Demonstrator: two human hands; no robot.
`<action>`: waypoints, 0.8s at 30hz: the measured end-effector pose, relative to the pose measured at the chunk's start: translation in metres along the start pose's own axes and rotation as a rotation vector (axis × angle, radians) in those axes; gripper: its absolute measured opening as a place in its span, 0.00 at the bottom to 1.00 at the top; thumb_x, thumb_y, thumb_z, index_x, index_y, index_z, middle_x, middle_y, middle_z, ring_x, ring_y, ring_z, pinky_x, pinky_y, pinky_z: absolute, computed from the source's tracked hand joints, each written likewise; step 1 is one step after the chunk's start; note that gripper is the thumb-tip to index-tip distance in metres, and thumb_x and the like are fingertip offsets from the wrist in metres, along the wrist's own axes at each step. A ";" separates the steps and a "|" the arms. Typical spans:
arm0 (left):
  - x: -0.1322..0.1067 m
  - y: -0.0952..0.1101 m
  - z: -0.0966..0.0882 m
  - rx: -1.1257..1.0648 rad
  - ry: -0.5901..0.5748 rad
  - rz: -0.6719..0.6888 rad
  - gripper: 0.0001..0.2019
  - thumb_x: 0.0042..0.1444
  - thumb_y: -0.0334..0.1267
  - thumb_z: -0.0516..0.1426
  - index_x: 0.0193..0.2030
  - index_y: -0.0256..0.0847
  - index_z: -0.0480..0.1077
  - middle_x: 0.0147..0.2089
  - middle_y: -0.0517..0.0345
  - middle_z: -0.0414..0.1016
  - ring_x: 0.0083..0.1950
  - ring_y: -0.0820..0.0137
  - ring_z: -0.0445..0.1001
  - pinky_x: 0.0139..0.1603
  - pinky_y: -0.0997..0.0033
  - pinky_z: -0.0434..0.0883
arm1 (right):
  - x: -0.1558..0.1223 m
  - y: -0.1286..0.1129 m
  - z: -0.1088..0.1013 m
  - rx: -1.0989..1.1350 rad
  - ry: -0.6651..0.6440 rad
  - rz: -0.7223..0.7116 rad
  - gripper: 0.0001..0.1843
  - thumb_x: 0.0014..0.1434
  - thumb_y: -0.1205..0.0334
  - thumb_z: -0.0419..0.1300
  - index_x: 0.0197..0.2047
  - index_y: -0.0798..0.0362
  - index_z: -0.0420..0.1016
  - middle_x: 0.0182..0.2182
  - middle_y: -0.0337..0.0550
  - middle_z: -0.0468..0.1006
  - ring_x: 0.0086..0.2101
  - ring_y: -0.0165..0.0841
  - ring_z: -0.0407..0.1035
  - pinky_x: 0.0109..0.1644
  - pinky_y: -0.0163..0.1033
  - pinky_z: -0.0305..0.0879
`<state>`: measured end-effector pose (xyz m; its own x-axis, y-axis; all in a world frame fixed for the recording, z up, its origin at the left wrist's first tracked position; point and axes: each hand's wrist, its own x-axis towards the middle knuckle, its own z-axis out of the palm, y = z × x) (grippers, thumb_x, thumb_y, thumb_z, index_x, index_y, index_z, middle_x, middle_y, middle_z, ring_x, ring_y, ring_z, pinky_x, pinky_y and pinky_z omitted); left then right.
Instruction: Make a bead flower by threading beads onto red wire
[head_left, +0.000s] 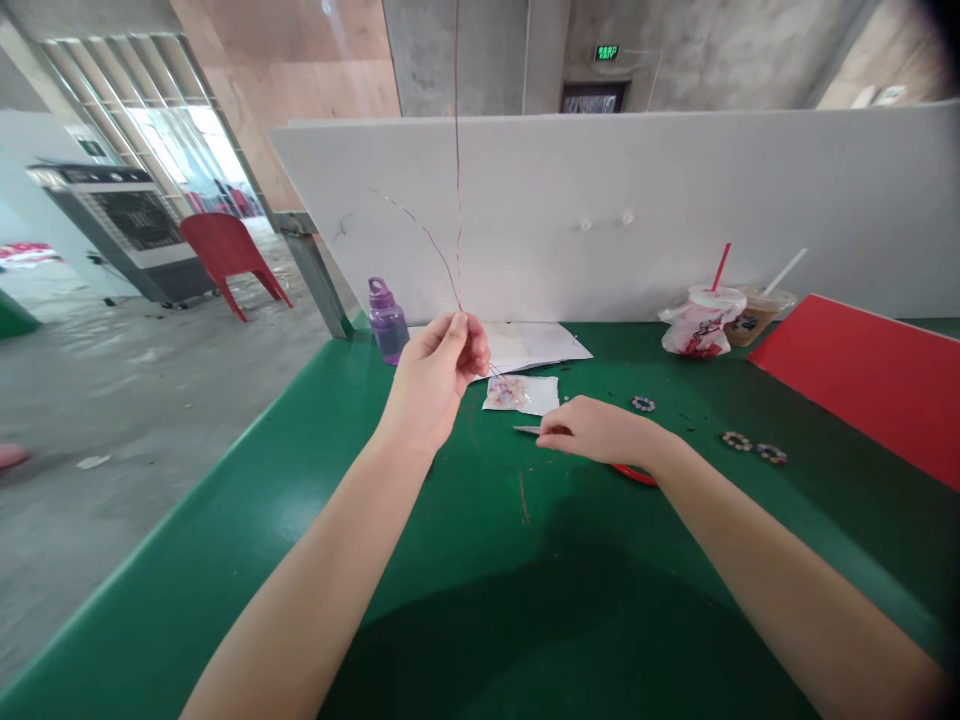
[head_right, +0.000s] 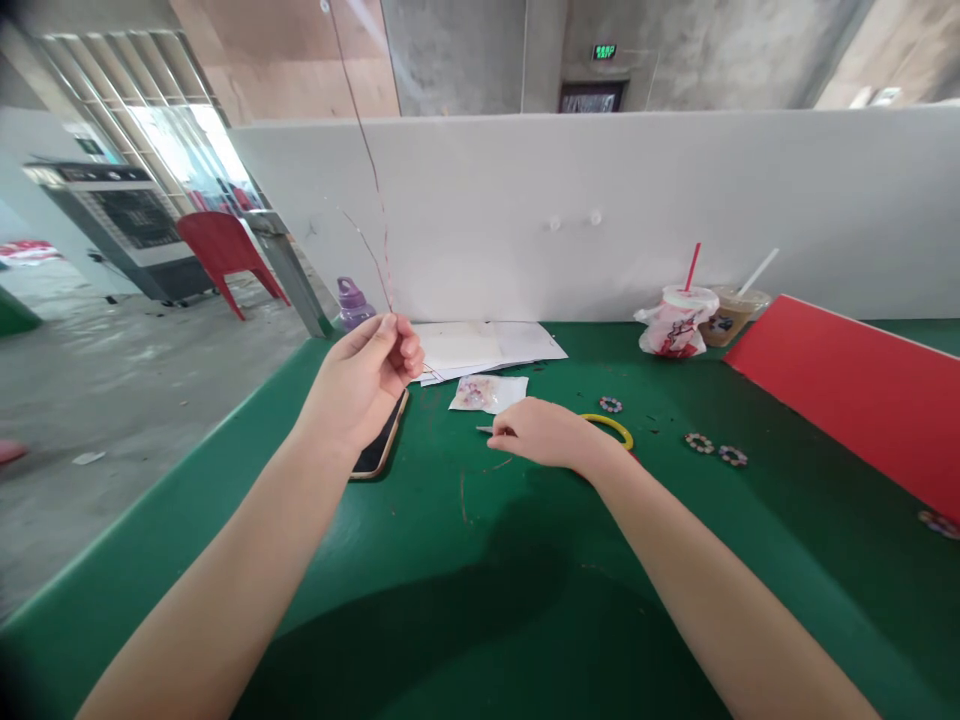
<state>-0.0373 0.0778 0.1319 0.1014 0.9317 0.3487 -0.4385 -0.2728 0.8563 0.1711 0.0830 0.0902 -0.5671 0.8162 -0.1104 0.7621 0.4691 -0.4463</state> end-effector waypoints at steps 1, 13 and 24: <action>0.000 0.001 0.000 -0.003 0.002 0.004 0.11 0.62 0.34 0.51 0.28 0.37 0.67 0.25 0.61 0.61 0.25 0.78 0.63 0.28 0.78 0.64 | 0.000 0.002 -0.001 0.017 0.024 0.007 0.18 0.58 0.51 0.52 0.26 0.54 0.73 0.23 0.41 0.74 0.24 0.29 0.64 0.28 0.35 0.54; 0.009 0.014 -0.017 -0.050 0.075 0.104 0.11 0.61 0.32 0.51 0.28 0.36 0.69 0.25 0.60 0.62 0.25 0.78 0.64 0.26 0.79 0.65 | -0.010 0.077 -0.046 0.277 0.844 0.276 0.16 0.62 0.52 0.49 0.39 0.56 0.68 0.28 0.45 0.76 0.23 0.28 0.69 0.28 0.34 0.65; 0.008 0.016 -0.017 -0.055 0.070 0.100 0.10 0.61 0.31 0.52 0.29 0.35 0.69 0.25 0.60 0.62 0.26 0.78 0.64 0.27 0.79 0.65 | -0.011 0.152 -0.024 0.474 0.958 0.509 0.17 0.62 0.57 0.54 0.52 0.55 0.66 0.49 0.48 0.70 0.44 0.35 0.68 0.46 0.46 0.68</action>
<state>-0.0592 0.0849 0.1418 -0.0068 0.9155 0.4022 -0.4920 -0.3532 0.7957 0.3010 0.1535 0.0447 0.3876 0.8873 0.2498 0.5259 0.0098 -0.8505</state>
